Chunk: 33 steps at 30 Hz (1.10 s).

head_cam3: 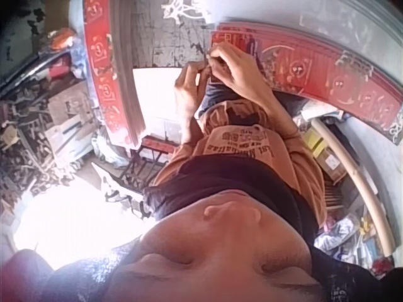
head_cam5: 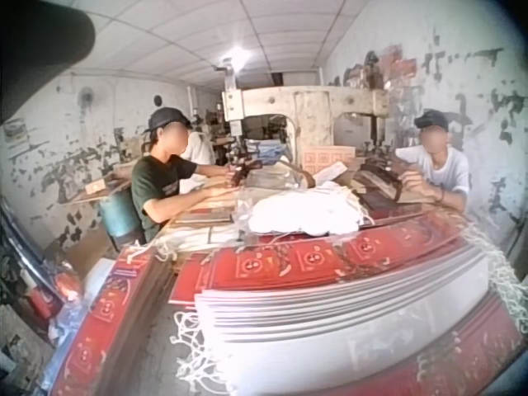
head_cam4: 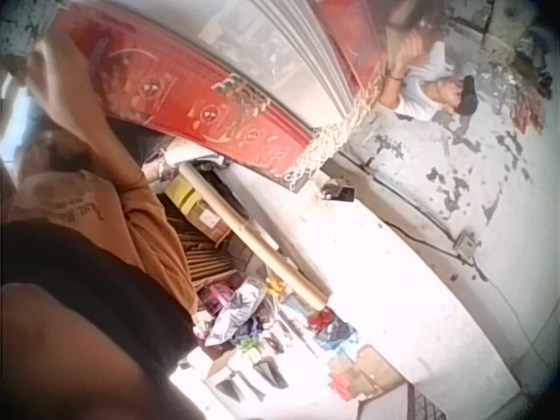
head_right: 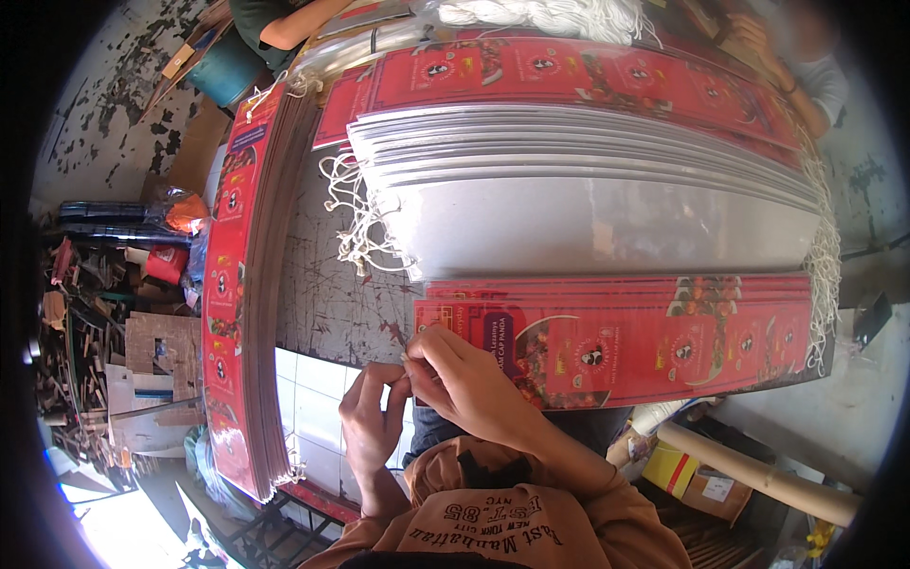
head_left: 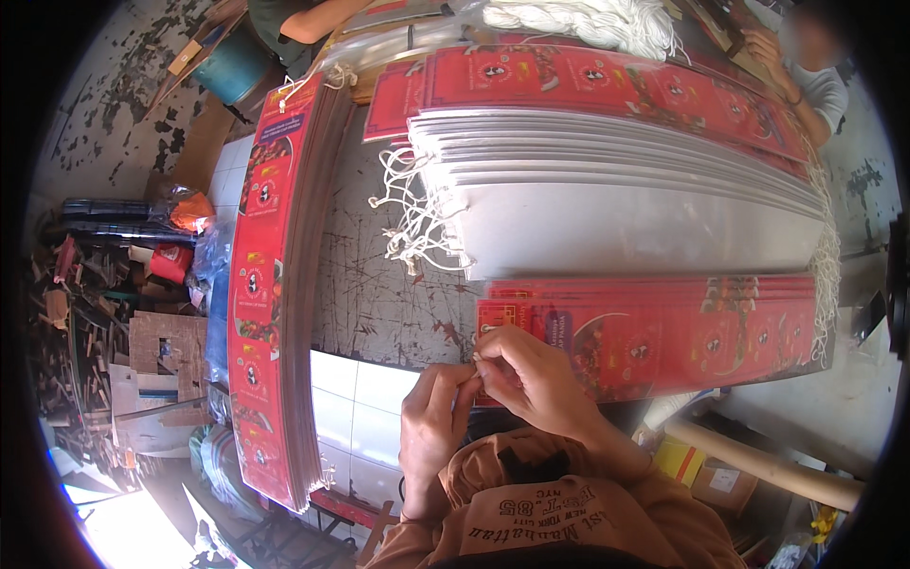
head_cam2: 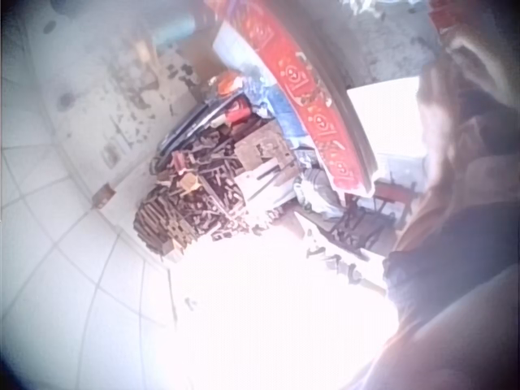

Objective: The person assembles red rectangular boxes by threading white strings through pre-punched holes on the sides. They pull the strings tight and tie knots to secure the box structure. The person then stacks the completed boxes on a pile on the table.

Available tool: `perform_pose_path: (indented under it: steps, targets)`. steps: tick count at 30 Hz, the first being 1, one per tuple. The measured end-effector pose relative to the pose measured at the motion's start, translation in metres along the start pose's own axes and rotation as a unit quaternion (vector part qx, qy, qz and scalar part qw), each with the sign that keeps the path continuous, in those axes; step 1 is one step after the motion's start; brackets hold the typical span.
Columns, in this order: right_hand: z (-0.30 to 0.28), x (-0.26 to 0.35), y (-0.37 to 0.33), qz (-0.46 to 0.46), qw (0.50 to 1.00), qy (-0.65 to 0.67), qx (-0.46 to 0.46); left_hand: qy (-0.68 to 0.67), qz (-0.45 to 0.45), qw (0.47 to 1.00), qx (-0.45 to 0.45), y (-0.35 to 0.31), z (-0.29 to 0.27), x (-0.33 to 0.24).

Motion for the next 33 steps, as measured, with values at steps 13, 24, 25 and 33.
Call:
perform_pose_path:
  steps: [13,24,25,33]
  targets:
    - [-0.003,0.001,0.002,-0.006,1.000,-0.015,-0.022,-0.012,0.052,0.999,-0.007,0.003,0.004,0.008]
    - [0.006,0.000,-0.005,-0.077,0.995,-0.055,-0.013,-0.194,-0.054,0.976,-0.082,-0.004,0.009,0.026]
    - [0.006,-0.001,-0.005,-0.074,0.996,-0.056,-0.011,-0.214,-0.064,0.970,-0.096,-0.004,0.011,0.025]
    - [0.005,0.000,-0.005,-0.074,0.995,-0.066,-0.004,-0.269,-0.082,0.955,-0.095,-0.004,0.019,0.022]
Point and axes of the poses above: each hand's wrist, its own y-axis towards the middle knuckle, its own z-axis out of the palm, x = y × z, the point moved 6 cm from there along y, towards the middle knuckle, and after that the axes turned 3 degrees about z, right-handed, at the moved point
